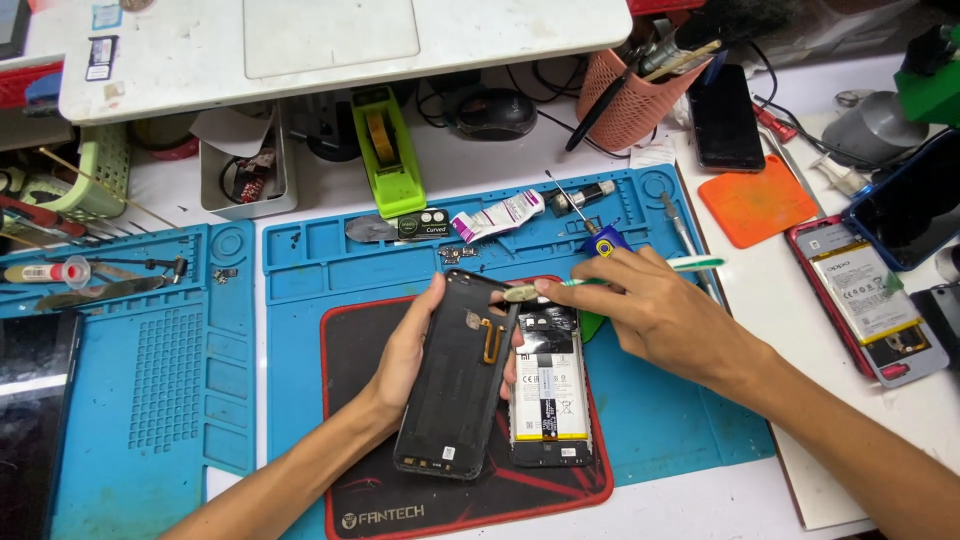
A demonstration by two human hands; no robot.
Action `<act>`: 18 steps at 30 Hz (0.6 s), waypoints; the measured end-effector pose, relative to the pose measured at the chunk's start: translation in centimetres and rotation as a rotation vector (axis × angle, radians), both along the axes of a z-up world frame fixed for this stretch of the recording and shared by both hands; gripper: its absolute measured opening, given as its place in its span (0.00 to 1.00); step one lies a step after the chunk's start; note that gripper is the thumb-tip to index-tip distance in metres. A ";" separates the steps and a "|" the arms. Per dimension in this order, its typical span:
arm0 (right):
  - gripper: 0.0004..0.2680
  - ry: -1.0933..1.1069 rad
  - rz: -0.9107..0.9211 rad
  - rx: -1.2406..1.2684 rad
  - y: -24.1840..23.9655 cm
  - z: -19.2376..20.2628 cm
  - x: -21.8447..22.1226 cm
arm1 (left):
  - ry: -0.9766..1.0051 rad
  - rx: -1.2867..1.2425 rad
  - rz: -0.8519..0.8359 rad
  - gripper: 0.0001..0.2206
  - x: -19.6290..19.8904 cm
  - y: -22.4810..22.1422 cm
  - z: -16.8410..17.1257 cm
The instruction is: The person cleans the back cover of a disassembled smartphone using a toothbrush. They then use a screwdriver to remove screws from the internal frame of the phone's main body.
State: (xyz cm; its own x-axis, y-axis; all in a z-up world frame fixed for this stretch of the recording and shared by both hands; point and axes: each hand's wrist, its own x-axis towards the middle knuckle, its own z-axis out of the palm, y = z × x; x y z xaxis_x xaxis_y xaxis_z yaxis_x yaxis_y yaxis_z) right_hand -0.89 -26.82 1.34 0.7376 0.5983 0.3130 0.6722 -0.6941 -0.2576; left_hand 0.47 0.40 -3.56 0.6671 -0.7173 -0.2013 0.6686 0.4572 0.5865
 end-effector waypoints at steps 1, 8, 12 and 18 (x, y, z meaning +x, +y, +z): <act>0.17 0.003 0.009 -0.003 0.0 0.2 0.0 | 0.003 -0.003 0.009 0.38 0.1 -0.1 -0.1; 0.18 -0.118 -0.023 -0.037 1.1 -0.6 0.1 | 0.009 -0.015 -0.026 0.42 -0.1 -0.4 -0.7; 0.20 0.108 -0.056 -0.089 0.2 0.2 -0.4 | 0.026 0.000 0.102 0.36 -0.6 -0.7 0.0; 0.26 0.148 -0.104 -0.084 -1.8 1.1 -0.8 | 0.074 -0.080 0.060 0.36 -0.2 -0.3 2.0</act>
State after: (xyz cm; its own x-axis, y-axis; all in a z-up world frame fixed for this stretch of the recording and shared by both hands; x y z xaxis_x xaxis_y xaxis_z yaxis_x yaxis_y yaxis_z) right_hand -1.64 -28.58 2.43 0.8311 0.5357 0.1491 0.5549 -0.7811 -0.2863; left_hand 0.23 0.15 -1.57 0.6950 -0.6920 -0.1952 0.6784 0.5413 0.4968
